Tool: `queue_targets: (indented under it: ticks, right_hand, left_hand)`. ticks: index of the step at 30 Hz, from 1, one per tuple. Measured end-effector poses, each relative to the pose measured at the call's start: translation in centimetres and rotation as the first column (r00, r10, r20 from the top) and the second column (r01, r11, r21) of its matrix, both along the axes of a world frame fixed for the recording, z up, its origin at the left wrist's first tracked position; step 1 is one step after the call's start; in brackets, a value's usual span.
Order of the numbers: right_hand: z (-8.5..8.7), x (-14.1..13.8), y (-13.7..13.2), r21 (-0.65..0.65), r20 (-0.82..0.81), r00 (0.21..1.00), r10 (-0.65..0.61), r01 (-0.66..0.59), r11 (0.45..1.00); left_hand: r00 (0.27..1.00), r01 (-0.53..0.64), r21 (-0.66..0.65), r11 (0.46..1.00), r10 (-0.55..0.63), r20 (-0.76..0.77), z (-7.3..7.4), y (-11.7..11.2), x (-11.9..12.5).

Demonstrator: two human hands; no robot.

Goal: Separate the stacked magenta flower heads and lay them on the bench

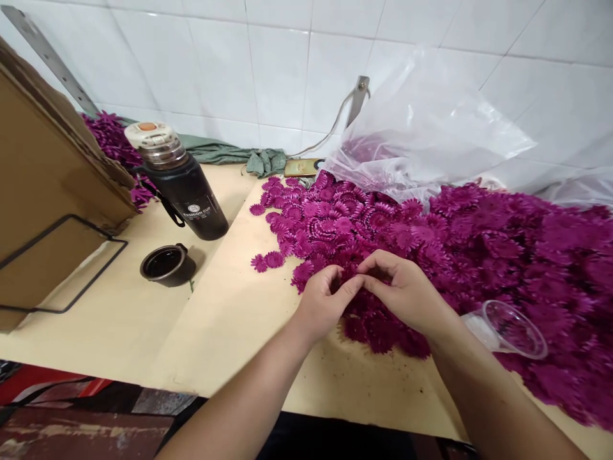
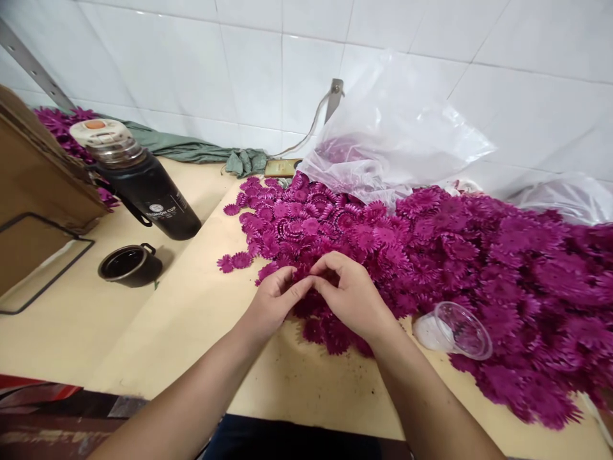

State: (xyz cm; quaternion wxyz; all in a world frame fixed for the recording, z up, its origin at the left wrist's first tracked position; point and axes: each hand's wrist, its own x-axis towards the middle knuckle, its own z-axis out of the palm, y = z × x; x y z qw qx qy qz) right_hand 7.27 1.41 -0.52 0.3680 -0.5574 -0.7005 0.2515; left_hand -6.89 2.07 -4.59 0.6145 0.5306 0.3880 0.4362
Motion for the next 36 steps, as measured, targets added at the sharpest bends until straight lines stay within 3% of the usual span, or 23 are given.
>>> queue_targets:
  ticks: [7, 10, 12, 15, 18, 23, 29, 32, 36]
  right_hand:
    - [0.9, 0.5, 0.8, 0.166, 0.002, 0.975, -0.221, 0.218, 0.962]
    - [1.6, 2.9, 1.9, 0.251, -0.077, 0.862, -0.501, 0.503, 0.827]
    - [1.8, 4.6, 2.5, 0.228, -0.072, 0.818, -0.571, 0.571, 0.789]
    - [1.8, 5.4, 2.1, 0.269, 0.105, 0.863, -0.494, 0.454, 0.85]
    - [1.7, 3.7, 0.4, 0.367, 0.237, 0.914, -0.329, 0.23, 0.901]
    - [1.4, -0.3, -2.1, 0.271, 0.282, 0.959, -0.038, -0.042, 0.962]
    - [0.7, -0.8, -1.8, -0.006, 0.15, 0.989, -0.019, 0.02, 1.0]
    - [0.6, -0.6, -1.3, -0.119, 0.03, 0.999, 0.042, -0.038, 0.992]
    - [0.5, -0.5, -0.8, -0.139, -0.034, 0.995, 0.091, -0.095, 0.986]
  left_hand:
    - [0.986, 0.007, -0.048, 0.999, 0.001, 0.169, 0.2, -0.2, 0.0]
    - [0.97, -0.027, -0.138, 0.99, 0.059, 0.237, 0.1, -0.3, 0.0]
    - [0.957, -0.051, -0.189, 0.981, 0.101, 0.27, 0.1, -0.3, 0.0]
    - [0.958, 0.008, -0.22, 0.975, 0.056, 0.281, 0.2, -0.3, 0.1]
    - [0.971, 0.061, -0.202, 0.977, -0.012, 0.238, 0.4, -0.2, 0.2]
    - [0.987, 0.001, -0.126, 0.992, 0.019, 0.158, 0.2, 0.0, 0.1]
    - [0.991, -0.026, -0.094, 0.995, 0.038, 0.126, -0.1, 0.1, 0.2]
    - [0.993, 0.008, -0.095, 0.995, 0.004, 0.122, 0.0, 0.2, 0.2]
    - [0.993, 0.009, -0.039, 0.999, -0.004, 0.12, 0.2, 0.0, 0.1]
